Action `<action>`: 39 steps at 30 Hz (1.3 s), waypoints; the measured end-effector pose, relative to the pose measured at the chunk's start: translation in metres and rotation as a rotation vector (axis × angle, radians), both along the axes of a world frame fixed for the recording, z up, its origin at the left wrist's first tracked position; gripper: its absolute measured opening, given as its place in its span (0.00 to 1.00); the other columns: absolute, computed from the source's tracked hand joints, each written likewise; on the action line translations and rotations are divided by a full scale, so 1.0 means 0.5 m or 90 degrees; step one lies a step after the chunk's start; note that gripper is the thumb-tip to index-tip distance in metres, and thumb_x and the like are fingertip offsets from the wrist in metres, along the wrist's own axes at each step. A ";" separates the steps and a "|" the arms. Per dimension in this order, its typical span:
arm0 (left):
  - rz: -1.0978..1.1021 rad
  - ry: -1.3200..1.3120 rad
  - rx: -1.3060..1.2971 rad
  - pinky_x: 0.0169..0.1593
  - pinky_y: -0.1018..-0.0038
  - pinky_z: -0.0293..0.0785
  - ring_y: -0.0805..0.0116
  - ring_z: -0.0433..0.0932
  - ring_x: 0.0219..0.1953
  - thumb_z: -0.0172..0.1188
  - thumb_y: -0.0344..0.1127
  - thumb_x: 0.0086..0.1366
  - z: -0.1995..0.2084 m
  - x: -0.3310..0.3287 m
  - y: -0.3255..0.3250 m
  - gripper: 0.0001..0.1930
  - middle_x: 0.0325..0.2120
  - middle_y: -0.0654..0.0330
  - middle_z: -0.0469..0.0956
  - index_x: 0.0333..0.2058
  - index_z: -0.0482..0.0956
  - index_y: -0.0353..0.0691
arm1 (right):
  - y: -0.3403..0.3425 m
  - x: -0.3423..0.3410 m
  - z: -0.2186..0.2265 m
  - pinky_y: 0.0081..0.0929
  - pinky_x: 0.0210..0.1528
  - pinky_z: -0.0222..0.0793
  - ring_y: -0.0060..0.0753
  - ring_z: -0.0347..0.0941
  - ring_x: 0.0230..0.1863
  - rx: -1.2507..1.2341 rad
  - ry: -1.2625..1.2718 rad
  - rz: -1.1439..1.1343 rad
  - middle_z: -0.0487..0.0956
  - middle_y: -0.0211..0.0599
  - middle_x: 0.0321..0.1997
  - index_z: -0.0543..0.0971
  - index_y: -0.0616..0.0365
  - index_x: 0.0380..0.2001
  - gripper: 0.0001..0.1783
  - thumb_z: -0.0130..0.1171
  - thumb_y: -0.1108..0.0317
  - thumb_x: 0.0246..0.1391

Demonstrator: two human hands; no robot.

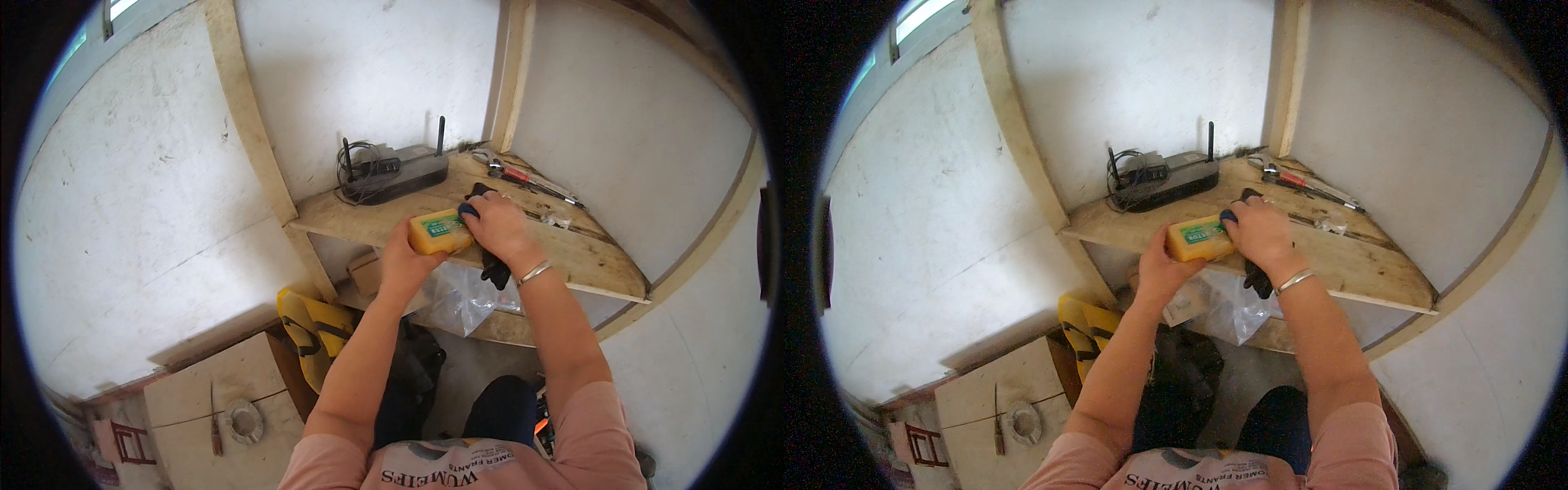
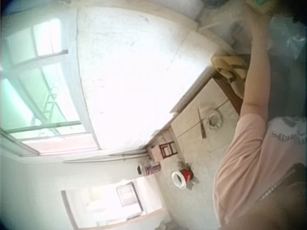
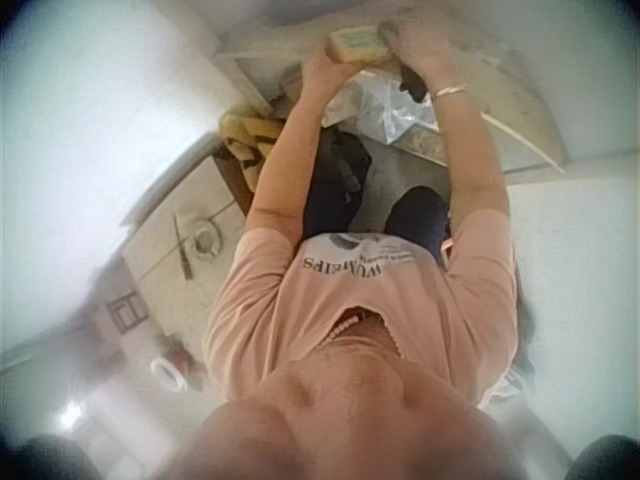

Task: The person wipes dust from wooden shelves using a black cloth and rearranges items including a white case, a silver tool, and small containers. They then move to a lower corner shelf to continue wiping the surface and organizing various tools and parts.

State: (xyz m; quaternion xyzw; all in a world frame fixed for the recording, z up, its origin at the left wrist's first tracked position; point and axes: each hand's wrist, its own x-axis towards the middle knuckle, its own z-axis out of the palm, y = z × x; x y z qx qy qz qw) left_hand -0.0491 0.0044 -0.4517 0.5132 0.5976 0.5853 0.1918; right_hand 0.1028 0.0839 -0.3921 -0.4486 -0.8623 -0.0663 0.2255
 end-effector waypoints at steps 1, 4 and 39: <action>-0.018 -0.055 -0.021 0.45 0.72 0.67 0.63 0.70 0.42 0.68 0.31 0.39 0.007 -0.004 0.002 0.35 0.40 0.52 0.70 0.47 0.63 0.29 | -0.001 0.002 -0.003 0.36 0.41 0.66 0.45 0.69 0.38 -0.001 0.035 0.016 0.73 0.40 0.35 0.75 0.54 0.32 0.14 0.52 0.57 0.46; -0.122 -0.310 0.006 0.44 0.73 0.67 0.64 0.71 0.41 0.65 0.28 0.42 0.017 -0.029 -0.003 0.30 0.39 0.55 0.71 0.46 0.64 0.30 | -0.012 0.013 -0.010 0.36 0.42 0.65 0.44 0.68 0.40 -0.004 0.110 0.012 0.73 0.40 0.35 0.75 0.55 0.32 0.15 0.52 0.57 0.45; -0.047 0.667 0.048 0.54 0.44 0.47 0.55 0.55 0.57 0.55 0.51 0.49 0.048 0.164 0.068 0.26 0.52 0.57 0.62 0.47 0.69 0.47 | -0.100 0.544 -0.046 0.35 0.44 0.65 0.47 0.66 0.46 0.078 0.083 -0.588 0.70 0.48 0.43 0.71 0.52 0.45 0.28 0.61 0.58 0.37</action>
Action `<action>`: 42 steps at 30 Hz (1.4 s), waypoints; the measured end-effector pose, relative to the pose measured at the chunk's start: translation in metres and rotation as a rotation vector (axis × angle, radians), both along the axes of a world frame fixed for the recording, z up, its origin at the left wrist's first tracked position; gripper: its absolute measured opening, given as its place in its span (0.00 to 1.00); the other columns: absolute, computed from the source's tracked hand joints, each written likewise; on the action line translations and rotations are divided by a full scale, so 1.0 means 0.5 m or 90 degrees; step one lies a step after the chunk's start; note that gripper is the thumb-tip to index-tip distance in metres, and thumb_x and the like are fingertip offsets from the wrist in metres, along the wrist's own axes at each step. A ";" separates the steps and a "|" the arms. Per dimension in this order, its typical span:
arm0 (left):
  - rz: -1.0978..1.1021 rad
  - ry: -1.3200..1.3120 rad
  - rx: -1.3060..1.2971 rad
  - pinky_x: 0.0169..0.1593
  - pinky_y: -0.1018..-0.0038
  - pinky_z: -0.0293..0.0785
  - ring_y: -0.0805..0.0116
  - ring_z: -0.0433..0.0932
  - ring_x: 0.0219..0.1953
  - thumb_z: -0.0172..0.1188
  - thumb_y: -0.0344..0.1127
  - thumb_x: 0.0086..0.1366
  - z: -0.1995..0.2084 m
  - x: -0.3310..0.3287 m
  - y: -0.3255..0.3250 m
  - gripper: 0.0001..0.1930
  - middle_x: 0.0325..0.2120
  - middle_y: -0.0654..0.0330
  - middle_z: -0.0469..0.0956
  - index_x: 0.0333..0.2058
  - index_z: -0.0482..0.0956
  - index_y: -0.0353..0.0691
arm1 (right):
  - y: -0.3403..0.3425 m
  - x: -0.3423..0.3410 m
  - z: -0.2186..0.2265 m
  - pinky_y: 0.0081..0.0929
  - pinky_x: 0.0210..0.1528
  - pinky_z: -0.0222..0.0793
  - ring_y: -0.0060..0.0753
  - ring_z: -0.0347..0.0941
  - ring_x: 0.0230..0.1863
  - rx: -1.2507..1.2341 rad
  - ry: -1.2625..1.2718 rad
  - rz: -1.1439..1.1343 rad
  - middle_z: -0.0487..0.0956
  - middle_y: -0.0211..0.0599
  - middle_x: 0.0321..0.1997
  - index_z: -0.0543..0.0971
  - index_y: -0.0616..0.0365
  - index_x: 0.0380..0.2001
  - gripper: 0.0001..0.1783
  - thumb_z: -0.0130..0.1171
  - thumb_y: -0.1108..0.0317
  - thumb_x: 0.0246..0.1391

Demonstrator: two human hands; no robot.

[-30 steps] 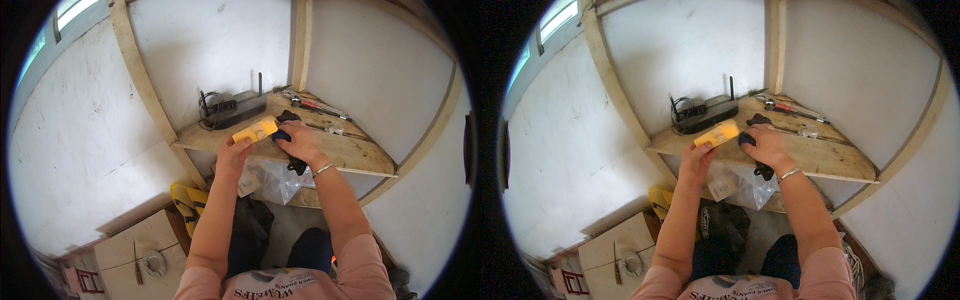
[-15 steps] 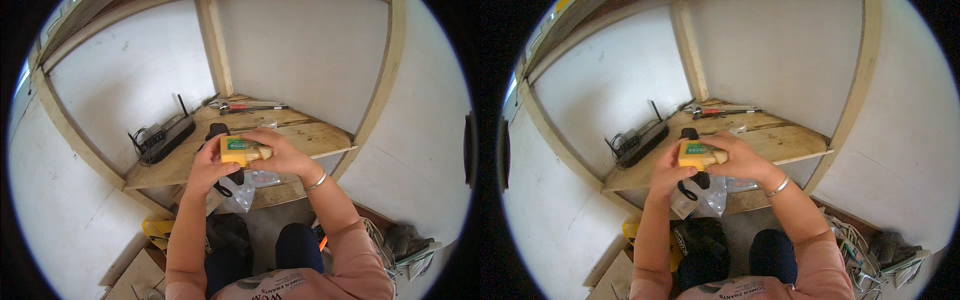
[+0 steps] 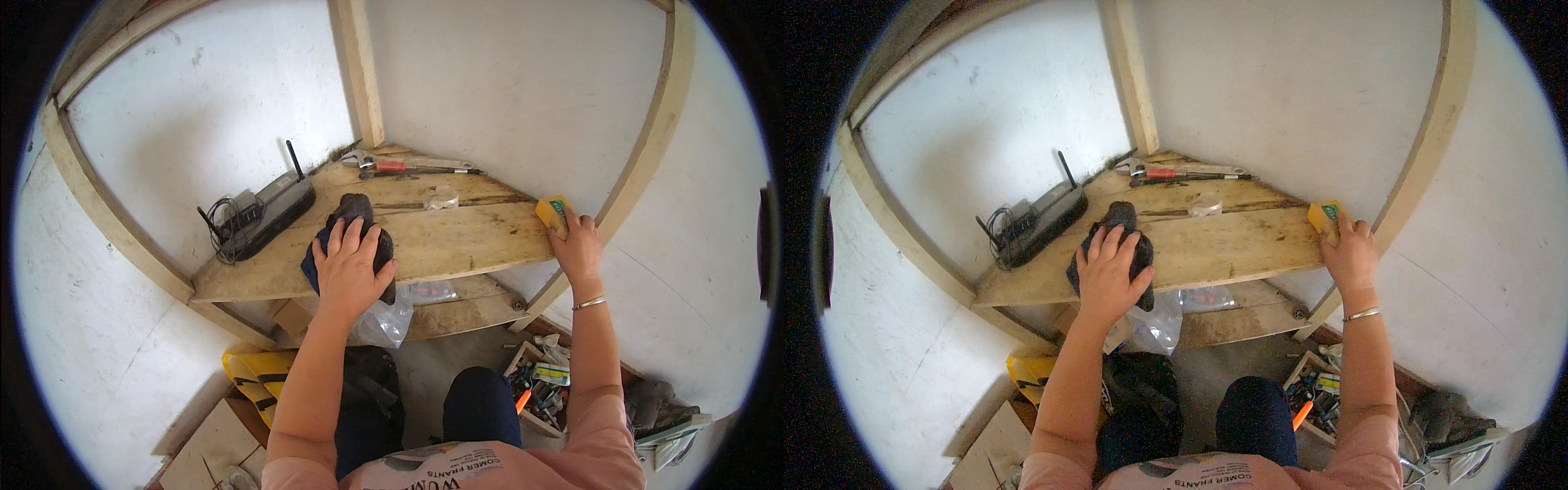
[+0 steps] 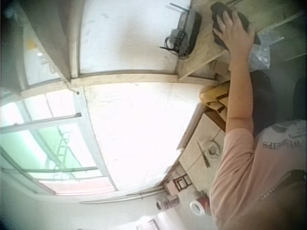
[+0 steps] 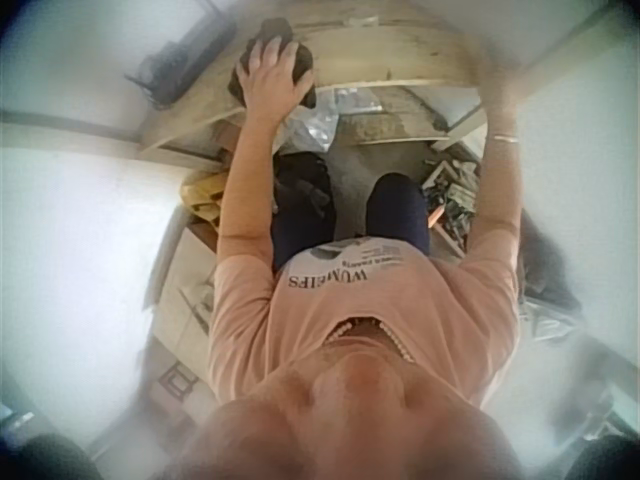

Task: The person wipes dust from wooden shelves using a black cloth and rearranges items including a white case, a silver tool, and small containers. They then move to a lower corner shelf to continue wiping the surface and organizing various tools and parts.

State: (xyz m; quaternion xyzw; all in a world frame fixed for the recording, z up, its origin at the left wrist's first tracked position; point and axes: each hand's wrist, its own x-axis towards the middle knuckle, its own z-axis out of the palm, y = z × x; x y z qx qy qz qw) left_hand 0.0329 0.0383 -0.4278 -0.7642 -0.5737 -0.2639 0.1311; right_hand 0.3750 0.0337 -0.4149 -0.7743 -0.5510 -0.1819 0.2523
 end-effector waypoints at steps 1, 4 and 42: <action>-0.003 0.000 0.000 0.54 0.44 0.47 0.55 0.54 0.57 0.55 0.51 0.49 -0.001 0.002 0.000 0.26 0.52 0.57 0.62 0.47 0.69 0.47 | -0.001 -0.005 0.000 0.36 0.44 0.66 0.48 0.66 0.46 -0.014 -0.050 -0.020 0.69 0.48 0.44 0.71 0.53 0.45 0.28 0.60 0.57 0.38; -0.006 -0.003 0.004 0.54 0.43 0.47 0.55 0.54 0.57 0.55 0.49 0.50 -0.002 0.004 0.000 0.25 0.51 0.56 0.62 0.46 0.69 0.46 | 0.007 -0.054 0.028 0.36 0.44 0.66 0.48 0.66 0.46 0.095 -0.200 0.077 0.67 0.49 0.48 0.70 0.54 0.46 0.28 0.58 0.54 0.40; 0.172 0.004 -0.257 0.41 0.64 0.72 0.54 0.65 0.45 0.51 0.34 0.54 0.064 -0.030 0.154 0.15 0.41 0.51 0.65 0.42 0.70 0.39 | 0.092 -0.235 -0.040 0.33 0.39 0.67 0.46 0.71 0.37 0.036 0.260 0.405 0.73 0.47 0.43 0.74 0.64 0.36 0.16 0.54 0.65 0.43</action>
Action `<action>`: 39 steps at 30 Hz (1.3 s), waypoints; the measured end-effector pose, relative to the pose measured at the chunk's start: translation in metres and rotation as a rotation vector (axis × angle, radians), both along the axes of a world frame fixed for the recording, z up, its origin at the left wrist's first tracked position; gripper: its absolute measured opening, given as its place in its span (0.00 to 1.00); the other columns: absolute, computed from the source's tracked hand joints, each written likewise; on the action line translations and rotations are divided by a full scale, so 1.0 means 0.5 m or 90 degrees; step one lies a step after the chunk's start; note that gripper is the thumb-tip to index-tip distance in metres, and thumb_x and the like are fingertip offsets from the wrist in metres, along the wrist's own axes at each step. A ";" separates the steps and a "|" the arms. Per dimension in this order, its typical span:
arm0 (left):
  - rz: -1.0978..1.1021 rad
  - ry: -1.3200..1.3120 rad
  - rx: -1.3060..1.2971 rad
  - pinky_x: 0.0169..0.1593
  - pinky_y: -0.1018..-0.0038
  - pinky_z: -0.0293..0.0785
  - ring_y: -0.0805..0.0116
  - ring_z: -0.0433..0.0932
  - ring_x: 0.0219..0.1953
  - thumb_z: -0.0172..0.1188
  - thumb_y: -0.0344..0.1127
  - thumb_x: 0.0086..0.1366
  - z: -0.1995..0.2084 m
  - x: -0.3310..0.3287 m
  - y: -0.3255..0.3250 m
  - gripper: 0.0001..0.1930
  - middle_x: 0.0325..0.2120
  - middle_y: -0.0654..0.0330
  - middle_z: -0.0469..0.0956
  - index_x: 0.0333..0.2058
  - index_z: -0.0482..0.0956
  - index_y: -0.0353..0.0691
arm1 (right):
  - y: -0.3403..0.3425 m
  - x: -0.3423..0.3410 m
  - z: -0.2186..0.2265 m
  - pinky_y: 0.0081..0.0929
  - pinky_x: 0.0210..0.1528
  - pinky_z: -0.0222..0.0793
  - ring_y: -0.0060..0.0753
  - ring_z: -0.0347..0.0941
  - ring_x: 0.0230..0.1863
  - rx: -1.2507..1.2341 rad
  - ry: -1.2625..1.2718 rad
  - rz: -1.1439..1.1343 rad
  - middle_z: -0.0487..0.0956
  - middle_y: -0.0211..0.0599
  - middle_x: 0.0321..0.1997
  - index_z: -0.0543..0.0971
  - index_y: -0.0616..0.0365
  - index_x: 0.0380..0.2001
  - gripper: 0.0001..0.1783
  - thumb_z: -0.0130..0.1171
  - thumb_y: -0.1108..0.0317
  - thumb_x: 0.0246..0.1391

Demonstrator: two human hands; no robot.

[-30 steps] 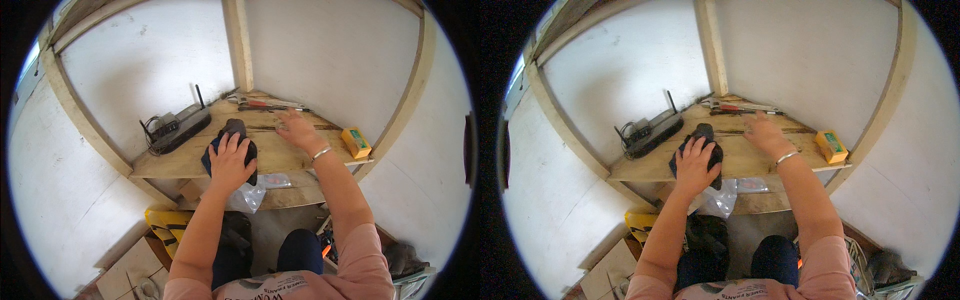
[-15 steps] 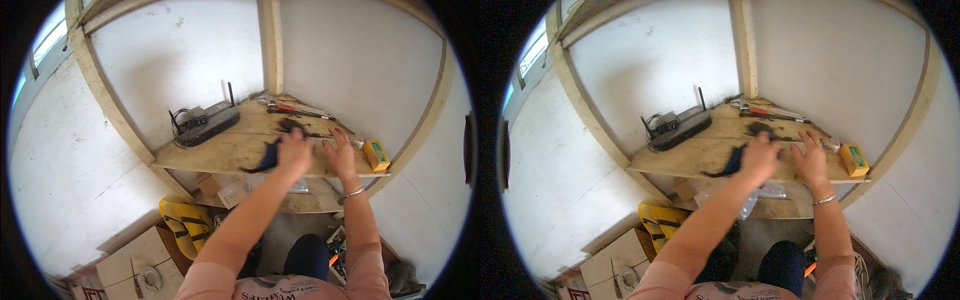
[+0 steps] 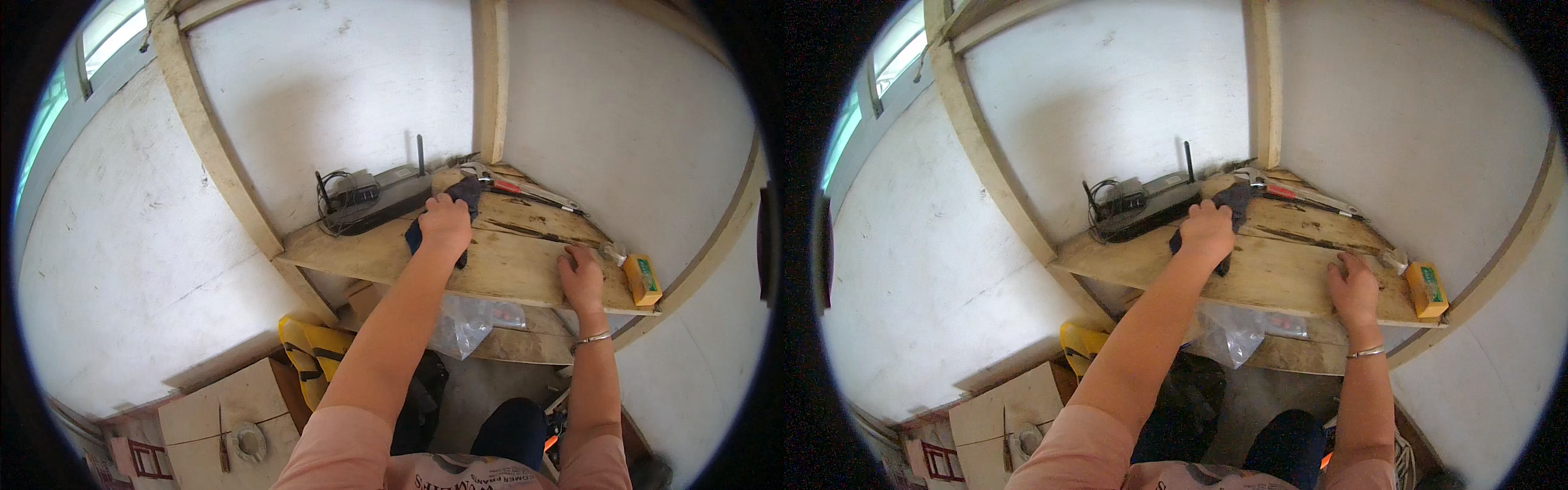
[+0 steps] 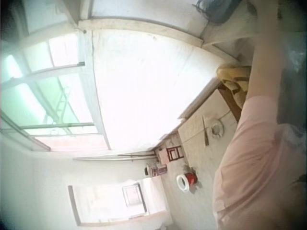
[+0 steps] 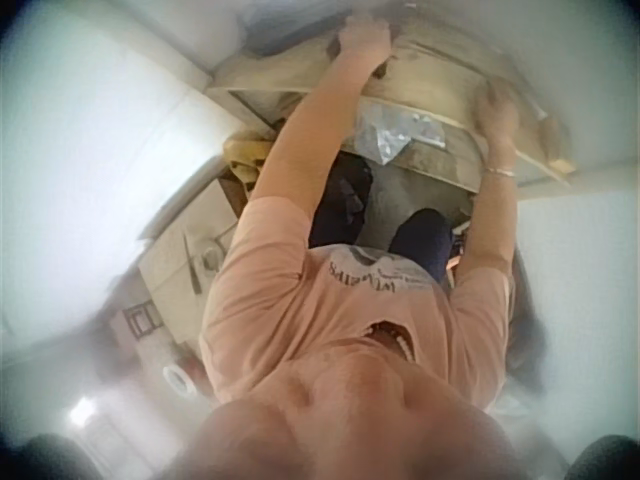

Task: The person wipes dust from wooden shelves using a black cloth and rearranges items including a white case, a silver tool, and small containers. They then move to a lower corner shelf to continue wiping the surface and organizing various tools and parts.

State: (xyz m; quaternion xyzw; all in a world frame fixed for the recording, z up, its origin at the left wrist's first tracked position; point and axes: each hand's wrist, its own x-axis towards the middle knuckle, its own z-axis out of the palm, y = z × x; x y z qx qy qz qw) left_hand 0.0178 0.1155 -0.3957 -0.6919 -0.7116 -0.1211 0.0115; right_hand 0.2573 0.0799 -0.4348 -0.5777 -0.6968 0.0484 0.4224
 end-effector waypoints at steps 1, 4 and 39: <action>0.015 0.000 -0.021 0.41 0.64 0.72 0.53 0.64 0.46 0.52 0.35 0.54 0.004 -0.011 -0.011 0.16 0.41 0.50 0.65 0.42 0.70 0.39 | -0.003 -0.005 0.003 0.33 0.39 0.67 0.46 0.71 0.37 -0.003 -0.014 -0.002 0.73 0.47 0.43 0.75 0.64 0.35 0.16 0.54 0.65 0.43; 0.016 -0.036 0.007 0.43 0.62 0.70 0.52 0.63 0.47 0.55 0.38 0.53 -0.002 -0.045 -0.046 0.18 0.44 0.48 0.63 0.43 0.69 0.39 | -0.005 -0.016 0.004 0.34 0.40 0.67 0.47 0.71 0.38 -0.012 -0.058 -0.016 0.72 0.48 0.44 0.75 0.64 0.34 0.16 0.54 0.65 0.42; 0.204 -0.444 0.563 0.48 0.68 0.63 0.52 0.67 0.46 0.59 0.34 0.49 -0.074 -0.362 -0.172 0.14 0.42 0.48 0.69 0.32 0.74 0.30 | -0.006 -0.021 0.003 0.36 0.39 0.66 0.48 0.69 0.37 0.039 -0.161 -0.011 0.74 0.43 0.36 0.76 0.61 0.29 0.11 0.51 0.67 0.43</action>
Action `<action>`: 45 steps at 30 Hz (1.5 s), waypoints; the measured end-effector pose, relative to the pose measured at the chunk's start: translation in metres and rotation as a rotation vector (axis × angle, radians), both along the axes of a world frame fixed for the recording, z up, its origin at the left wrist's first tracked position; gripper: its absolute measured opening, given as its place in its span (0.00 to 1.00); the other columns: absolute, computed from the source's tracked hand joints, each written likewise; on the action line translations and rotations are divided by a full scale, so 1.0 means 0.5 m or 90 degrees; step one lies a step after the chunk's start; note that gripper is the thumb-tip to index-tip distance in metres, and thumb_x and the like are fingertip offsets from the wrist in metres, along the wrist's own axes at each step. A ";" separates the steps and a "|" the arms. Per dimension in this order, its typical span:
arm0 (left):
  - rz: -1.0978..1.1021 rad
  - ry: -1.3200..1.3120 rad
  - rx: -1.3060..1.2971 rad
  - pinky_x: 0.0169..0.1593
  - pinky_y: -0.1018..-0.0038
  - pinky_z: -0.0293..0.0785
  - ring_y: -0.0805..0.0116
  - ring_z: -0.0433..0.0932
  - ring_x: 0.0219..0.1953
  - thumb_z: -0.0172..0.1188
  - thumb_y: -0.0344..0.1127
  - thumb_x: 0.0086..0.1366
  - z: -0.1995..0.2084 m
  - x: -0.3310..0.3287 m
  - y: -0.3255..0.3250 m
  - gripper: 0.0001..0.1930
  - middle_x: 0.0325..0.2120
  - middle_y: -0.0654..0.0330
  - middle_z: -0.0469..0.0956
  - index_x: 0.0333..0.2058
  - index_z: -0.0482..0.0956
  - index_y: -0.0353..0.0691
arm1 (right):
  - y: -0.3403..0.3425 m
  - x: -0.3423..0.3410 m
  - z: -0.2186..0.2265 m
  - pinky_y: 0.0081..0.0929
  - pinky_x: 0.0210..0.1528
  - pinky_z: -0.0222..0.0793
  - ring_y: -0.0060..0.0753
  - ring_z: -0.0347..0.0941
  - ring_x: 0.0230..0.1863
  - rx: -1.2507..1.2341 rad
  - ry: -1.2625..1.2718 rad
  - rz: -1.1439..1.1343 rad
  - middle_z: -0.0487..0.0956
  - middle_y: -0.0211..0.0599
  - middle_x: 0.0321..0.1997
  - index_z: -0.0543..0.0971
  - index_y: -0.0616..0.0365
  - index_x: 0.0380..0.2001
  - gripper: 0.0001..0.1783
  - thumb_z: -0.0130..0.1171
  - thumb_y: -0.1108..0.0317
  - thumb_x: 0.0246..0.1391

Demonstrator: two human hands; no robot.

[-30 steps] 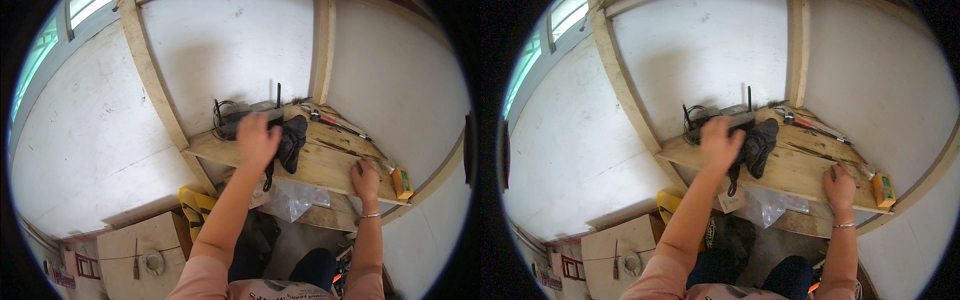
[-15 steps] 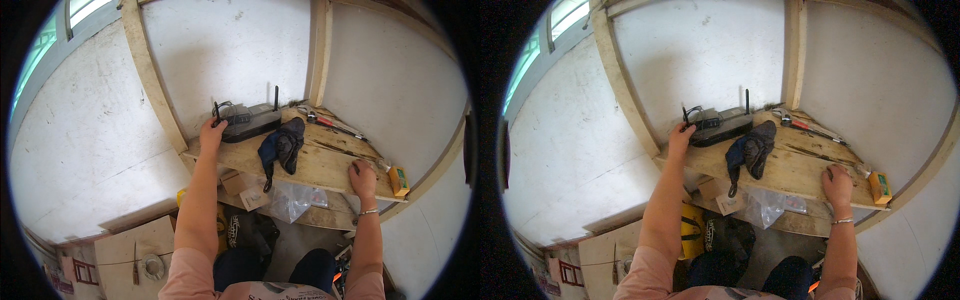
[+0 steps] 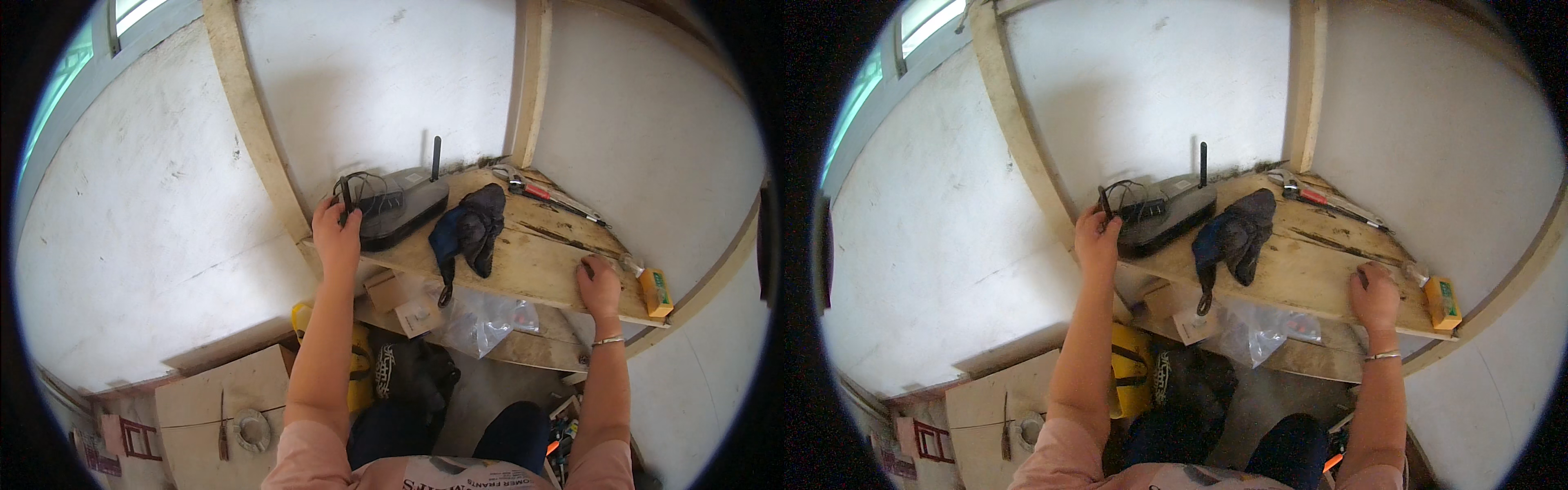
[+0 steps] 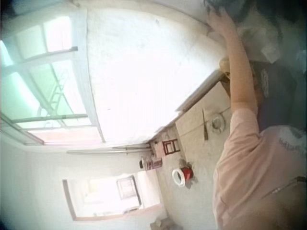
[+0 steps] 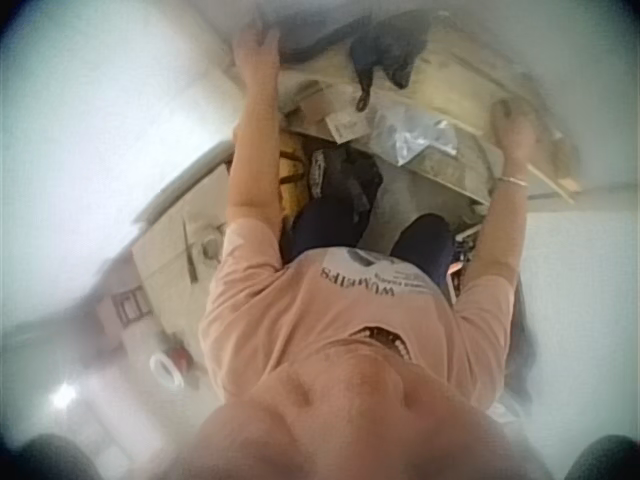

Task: The person wipes dust from wooden shelves using a black cloth and rearranges items including a white case, a silver tool, and small containers. They then move to a lower corner shelf to continue wiping the surface and organizing various tools and parts.

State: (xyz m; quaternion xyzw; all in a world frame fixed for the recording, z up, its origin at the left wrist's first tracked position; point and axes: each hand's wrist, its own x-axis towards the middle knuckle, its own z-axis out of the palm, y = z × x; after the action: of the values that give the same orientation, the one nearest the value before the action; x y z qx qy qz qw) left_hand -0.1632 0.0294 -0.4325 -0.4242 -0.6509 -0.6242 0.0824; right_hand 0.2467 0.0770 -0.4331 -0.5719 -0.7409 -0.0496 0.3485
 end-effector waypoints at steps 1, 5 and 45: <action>0.020 0.003 -0.006 0.48 0.67 0.63 0.52 0.66 0.47 0.59 0.34 0.49 0.003 0.013 -0.020 0.14 0.43 0.48 0.69 0.33 0.74 0.30 | 0.001 0.005 -0.002 0.36 0.39 0.66 0.48 0.70 0.37 0.003 -0.009 -0.007 0.75 0.43 0.35 0.76 0.61 0.29 0.11 0.51 0.67 0.43; -0.001 -0.070 0.048 0.50 0.66 0.61 0.52 0.65 0.48 0.60 0.34 0.48 -0.032 0.017 -0.068 0.15 0.45 0.48 0.67 0.33 0.74 0.30 | 0.008 0.009 -0.009 0.36 0.36 0.67 0.46 0.70 0.35 0.031 -0.037 0.010 0.74 0.42 0.34 0.76 0.60 0.29 0.11 0.52 0.66 0.43; -0.340 -0.769 0.247 0.41 0.68 0.71 0.60 0.69 0.43 0.51 0.15 0.40 -0.062 0.022 -0.244 0.35 0.43 0.55 0.66 0.52 0.58 0.39 | 0.056 -0.405 0.060 0.36 0.53 0.60 0.53 0.59 0.54 -0.286 -0.110 0.092 0.59 0.60 0.54 0.57 0.54 0.56 0.43 0.59 0.51 0.36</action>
State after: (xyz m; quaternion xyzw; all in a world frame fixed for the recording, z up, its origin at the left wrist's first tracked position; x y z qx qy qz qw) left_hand -0.1521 -0.0926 -0.4636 -0.1252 -0.3321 -0.8555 -0.3770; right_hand 0.0443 0.1050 -0.4029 -0.5742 -0.7993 0.0928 0.1510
